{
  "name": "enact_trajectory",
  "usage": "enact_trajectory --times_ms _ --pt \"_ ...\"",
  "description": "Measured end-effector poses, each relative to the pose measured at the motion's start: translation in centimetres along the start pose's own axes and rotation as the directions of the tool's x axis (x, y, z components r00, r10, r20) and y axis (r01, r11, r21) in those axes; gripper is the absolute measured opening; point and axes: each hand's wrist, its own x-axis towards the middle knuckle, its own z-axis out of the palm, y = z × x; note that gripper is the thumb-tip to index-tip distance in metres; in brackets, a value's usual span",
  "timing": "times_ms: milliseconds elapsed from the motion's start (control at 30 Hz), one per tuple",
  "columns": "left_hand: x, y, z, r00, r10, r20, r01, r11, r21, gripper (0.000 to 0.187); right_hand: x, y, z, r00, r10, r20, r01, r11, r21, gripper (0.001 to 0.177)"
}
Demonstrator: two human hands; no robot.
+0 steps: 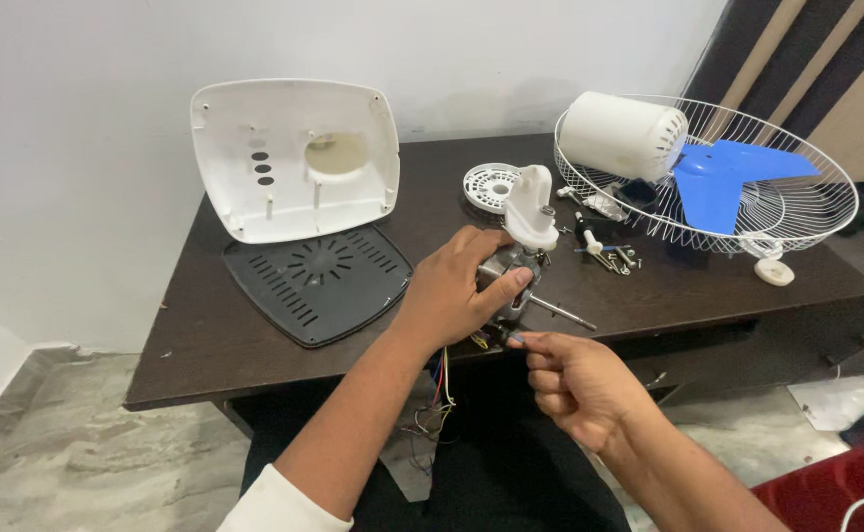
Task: The person holds a disassembled electric fan motor and uses a screwdriver to adjust internal components and wires. They rotate the motor housing to access different sides while tightening screws and organizing the wiring.
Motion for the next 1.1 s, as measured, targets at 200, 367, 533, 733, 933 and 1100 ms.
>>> enact_trajectory --times_ms 200,367,533,733,933,1100 --pt "0.1 0.2 -0.1 1.0 -0.019 0.016 0.019 1.0 0.001 0.057 -0.6 0.6 0.3 0.991 -0.126 -0.038 0.121 0.986 -0.113 0.01" --pt "0.1 0.3 -0.2 0.999 -0.027 0.018 0.027 1.0 -0.012 0.058 -0.1 2.3 0.7 0.9 -0.434 -0.04 0.381 0.828 -0.411 0.012" --pt "0.0 -0.1 0.0 1.0 -0.009 0.007 0.009 1.0 -0.03 0.058 -0.5 3.1 0.4 0.661 -0.741 0.118 0.544 0.365 -0.755 0.013" --pt "-0.1 -0.1 0.1 1.0 0.012 0.002 -0.012 1.0 -0.015 0.058 -2.7 2.5 0.8 0.389 -0.846 0.364 0.557 -0.099 -0.824 0.02" --pt "0.0 0.2 0.1 1.0 0.005 0.002 -0.005 1.0 -0.016 0.06 -3.4 1.4 0.8 0.267 -0.79 0.551 0.494 -0.378 -0.782 0.019" --pt "0.0 0.2 -0.1 0.999 -0.036 0.031 0.037 0.999 -0.04 0.06 -3.1 0.8 1.1 0.377 -0.792 0.48 0.518 -0.25 -0.818 0.018"
